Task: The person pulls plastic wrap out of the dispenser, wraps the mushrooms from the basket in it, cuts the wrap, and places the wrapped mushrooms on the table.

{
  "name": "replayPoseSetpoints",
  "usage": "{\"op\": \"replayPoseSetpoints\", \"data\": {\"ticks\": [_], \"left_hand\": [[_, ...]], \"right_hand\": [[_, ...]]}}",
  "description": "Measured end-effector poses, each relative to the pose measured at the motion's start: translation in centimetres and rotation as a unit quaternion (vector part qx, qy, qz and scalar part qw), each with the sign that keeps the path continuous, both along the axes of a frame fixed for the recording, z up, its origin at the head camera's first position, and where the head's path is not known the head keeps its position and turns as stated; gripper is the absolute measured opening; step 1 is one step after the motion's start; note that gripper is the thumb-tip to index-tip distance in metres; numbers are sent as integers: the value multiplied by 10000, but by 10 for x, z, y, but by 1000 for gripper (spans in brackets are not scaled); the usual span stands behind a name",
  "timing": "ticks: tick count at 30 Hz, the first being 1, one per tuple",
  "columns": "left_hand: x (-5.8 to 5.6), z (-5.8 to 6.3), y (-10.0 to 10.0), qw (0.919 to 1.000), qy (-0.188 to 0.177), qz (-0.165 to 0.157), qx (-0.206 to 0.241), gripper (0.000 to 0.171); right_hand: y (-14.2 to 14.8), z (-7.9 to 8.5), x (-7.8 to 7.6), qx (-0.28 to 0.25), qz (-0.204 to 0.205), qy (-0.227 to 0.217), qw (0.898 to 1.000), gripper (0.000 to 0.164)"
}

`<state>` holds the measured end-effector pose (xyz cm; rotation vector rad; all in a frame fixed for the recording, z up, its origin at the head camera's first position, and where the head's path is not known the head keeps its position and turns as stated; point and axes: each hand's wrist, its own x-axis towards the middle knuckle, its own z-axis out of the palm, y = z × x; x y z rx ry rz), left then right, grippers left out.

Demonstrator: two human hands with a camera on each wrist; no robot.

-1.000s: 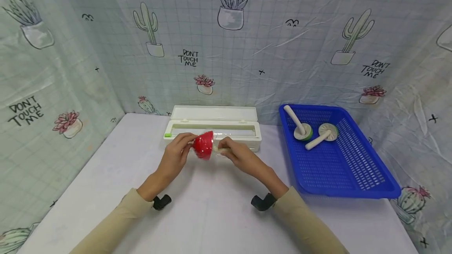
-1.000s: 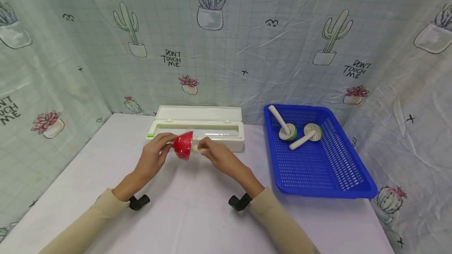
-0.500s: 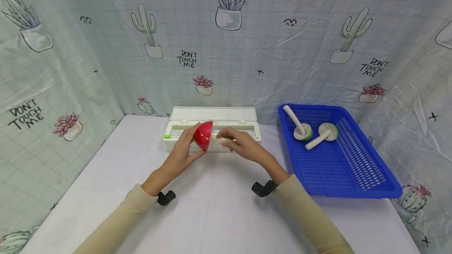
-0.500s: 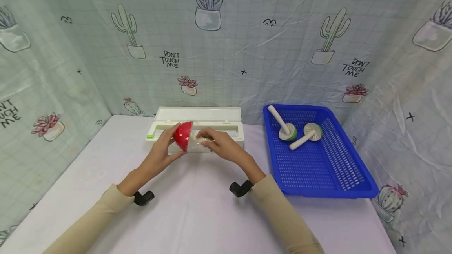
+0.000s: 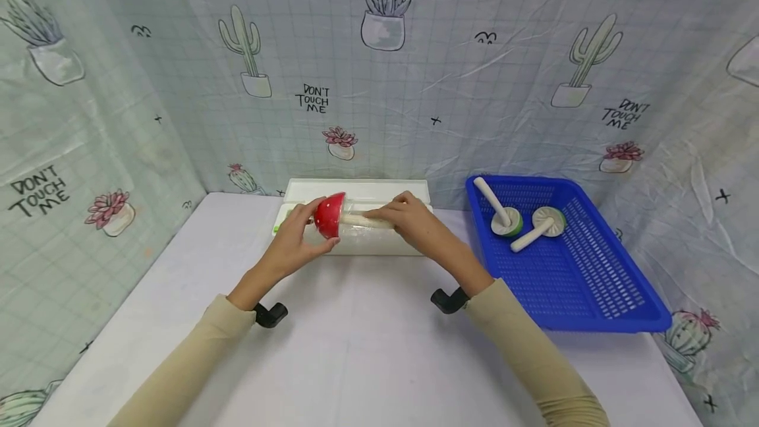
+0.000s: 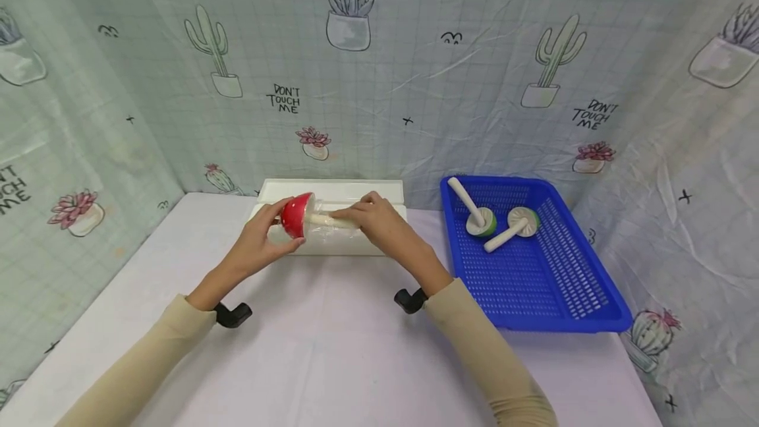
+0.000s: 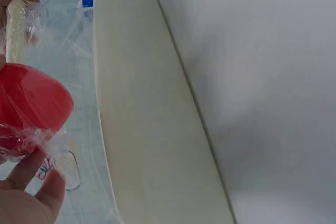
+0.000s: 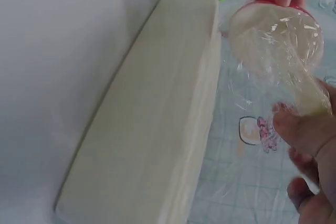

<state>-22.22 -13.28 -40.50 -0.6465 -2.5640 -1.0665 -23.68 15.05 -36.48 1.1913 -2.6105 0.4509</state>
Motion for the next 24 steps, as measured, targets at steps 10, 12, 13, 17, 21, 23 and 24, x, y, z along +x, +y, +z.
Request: {"op": "replayPoseSetpoints", "data": {"ticks": [10, 12, 13, 17, 21, 23, 24], "left_hand": [[-12, 12, 2, 9990, -262, 324, -138, 79], [-15, 15, 1, 9989, -396, 256, -23, 79], [-16, 17, 1, 9986, -484, 200, 60, 80], [-22, 22, 0, 9952, -872, 39, 435, 82], [-32, 29, -2, 9923, -1079, 142, 585, 81], [-39, 34, -3, 9910, -1158, 169, 642, 80], [-42, 36, -3, 9907, -1187, 182, 635, 79]], "right_hand": [[-4, 2, -3, -1311, 48, -477, 9902, 44], [-5, 1, -6, -1377, 55, -561, 9889, 41], [-5, 1, -7, -1385, 36, -573, 9887, 40], [-7, 4, -16, -1434, 26, -512, 9883, 40], [-9, 13, -28, -1288, 115, -462, 9905, 45], [-10, 19, -34, -1236, 140, -385, 9915, 45], [-10, 21, -37, -1254, 152, -352, 9914, 44]]}}
